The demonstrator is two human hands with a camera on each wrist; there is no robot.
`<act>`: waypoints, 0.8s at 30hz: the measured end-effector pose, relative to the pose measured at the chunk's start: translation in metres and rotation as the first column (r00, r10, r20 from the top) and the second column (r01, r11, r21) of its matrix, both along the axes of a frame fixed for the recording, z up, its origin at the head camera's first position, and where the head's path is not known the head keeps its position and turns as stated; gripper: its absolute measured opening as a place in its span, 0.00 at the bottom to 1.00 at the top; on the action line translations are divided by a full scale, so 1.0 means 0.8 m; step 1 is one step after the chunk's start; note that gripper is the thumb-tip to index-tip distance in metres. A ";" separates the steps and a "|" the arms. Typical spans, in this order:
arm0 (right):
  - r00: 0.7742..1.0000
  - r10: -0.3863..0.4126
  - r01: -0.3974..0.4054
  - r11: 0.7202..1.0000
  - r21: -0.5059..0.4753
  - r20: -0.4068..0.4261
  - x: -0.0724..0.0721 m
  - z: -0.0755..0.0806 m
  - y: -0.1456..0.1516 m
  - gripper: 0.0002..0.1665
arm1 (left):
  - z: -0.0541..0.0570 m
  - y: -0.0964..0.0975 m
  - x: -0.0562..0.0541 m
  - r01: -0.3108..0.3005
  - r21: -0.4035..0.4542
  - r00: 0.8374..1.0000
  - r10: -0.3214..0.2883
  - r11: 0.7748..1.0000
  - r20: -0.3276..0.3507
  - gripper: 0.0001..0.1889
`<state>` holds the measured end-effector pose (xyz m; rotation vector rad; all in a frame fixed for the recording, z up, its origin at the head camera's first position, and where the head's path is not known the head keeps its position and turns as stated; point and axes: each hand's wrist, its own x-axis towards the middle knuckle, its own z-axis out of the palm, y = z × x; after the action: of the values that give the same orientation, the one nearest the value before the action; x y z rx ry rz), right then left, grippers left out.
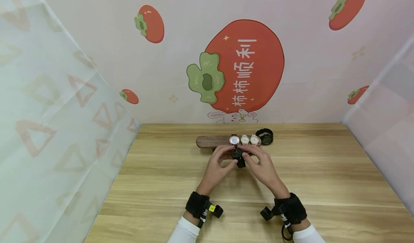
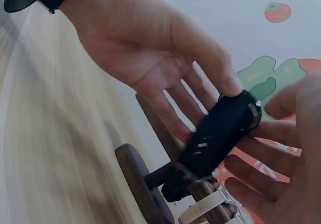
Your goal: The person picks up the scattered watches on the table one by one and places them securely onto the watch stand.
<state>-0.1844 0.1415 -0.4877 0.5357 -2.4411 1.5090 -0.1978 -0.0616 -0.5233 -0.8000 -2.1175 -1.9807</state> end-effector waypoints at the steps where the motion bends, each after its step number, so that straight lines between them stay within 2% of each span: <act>1: 1.000 0.009 -0.009 1.000 0.006 0.004 0.000 0.000 0.001 0.20 | -0.001 0.000 -0.001 0.001 -0.003 1.000 -0.001 1.000 -0.008 0.27; 5: 0.999 0.040 -0.041 0.998 0.051 0.006 -0.002 0.000 0.004 0.26 | -0.001 -0.003 -0.002 0.000 -0.019 0.999 0.000 1.000 -0.032 0.27; 10: 0.998 0.067 -0.068 0.994 0.087 0.015 -0.003 0.002 0.007 0.31 | 0.004 -0.007 0.000 0.010 -0.038 1.000 -0.010 0.999 -0.020 0.28; 13: 0.997 0.073 -0.075 0.993 0.094 0.023 -0.004 0.002 0.009 0.31 | 0.006 -0.008 0.000 0.014 -0.041 1.000 -0.014 0.999 -0.014 0.28; 20: 0.997 0.074 -0.072 0.993 0.088 -0.014 -0.005 -0.002 0.008 0.31 | 0.003 -0.011 -0.001 0.012 -0.064 0.997 -0.016 0.998 -0.069 0.29; 24: 0.996 0.079 -0.077 0.994 0.078 -0.029 -0.003 -0.002 0.009 0.30 | 0.003 -0.013 -0.001 -0.001 -0.107 0.999 -0.004 0.994 -0.041 0.32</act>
<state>-0.1871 0.1483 -0.4889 0.6725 -2.4893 1.4287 -0.1988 -0.0723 -0.5209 -0.8526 -2.2161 -1.8476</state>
